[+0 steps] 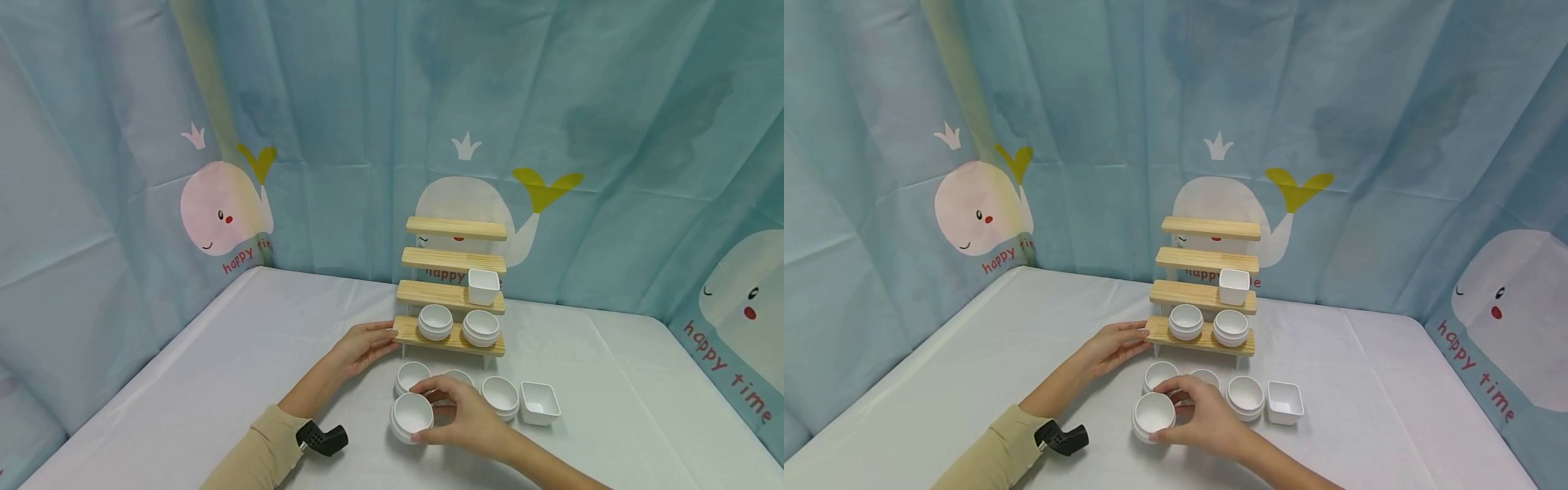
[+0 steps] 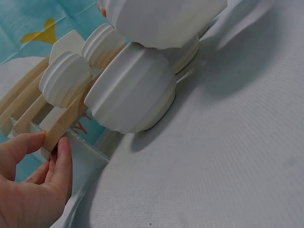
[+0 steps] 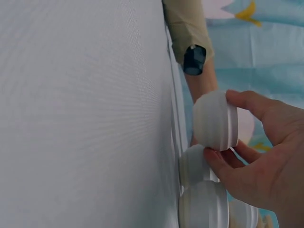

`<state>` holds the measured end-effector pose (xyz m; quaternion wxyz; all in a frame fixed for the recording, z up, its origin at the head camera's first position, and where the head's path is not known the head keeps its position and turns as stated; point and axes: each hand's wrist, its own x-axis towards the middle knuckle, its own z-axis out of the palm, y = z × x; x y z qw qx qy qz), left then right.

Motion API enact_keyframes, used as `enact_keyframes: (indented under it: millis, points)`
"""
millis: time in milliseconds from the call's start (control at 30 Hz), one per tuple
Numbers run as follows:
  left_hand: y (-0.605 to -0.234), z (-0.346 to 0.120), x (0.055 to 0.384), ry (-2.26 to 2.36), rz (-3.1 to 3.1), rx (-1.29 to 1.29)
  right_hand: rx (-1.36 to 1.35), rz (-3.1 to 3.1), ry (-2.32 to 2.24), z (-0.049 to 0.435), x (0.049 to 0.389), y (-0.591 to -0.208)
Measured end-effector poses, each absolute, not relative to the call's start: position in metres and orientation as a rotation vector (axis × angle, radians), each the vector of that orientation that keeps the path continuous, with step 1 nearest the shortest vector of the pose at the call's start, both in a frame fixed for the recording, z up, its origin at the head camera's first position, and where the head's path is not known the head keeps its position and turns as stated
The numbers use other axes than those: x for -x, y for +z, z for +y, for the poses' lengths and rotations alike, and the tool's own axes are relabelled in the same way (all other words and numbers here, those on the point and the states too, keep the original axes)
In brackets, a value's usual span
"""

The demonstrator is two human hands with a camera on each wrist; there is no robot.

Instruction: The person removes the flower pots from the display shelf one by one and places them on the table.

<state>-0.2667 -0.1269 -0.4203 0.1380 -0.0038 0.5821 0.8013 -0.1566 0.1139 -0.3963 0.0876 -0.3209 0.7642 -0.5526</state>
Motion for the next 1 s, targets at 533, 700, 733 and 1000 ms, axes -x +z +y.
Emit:
enact_keyframes:
  millis: [533, 700, 733, 1000]
  points:
    - [-0.4169, -0.1274, 0.2659, 2.315, 1.685, 0.025, 1.076, 2.366, -1.566, 0.1108, 0.1562, -0.4032]
    - [-0.4173, -0.1272, 0.2663, 2.309, 1.691, 0.023, 1.082, 2.385, -1.529, 0.11, 0.1553, -0.4034]
    - [-0.4177, -0.1272, 0.2664, 2.308, 1.693, 0.021, 1.084, 2.389, -1.523, 0.1099, 0.1552, -0.4036]
    - [-0.4198, -0.1275, 0.2674, 2.309, 1.692, 0.01, 1.063, 2.438, -1.464, 0.1076, 0.1544, -0.4065]
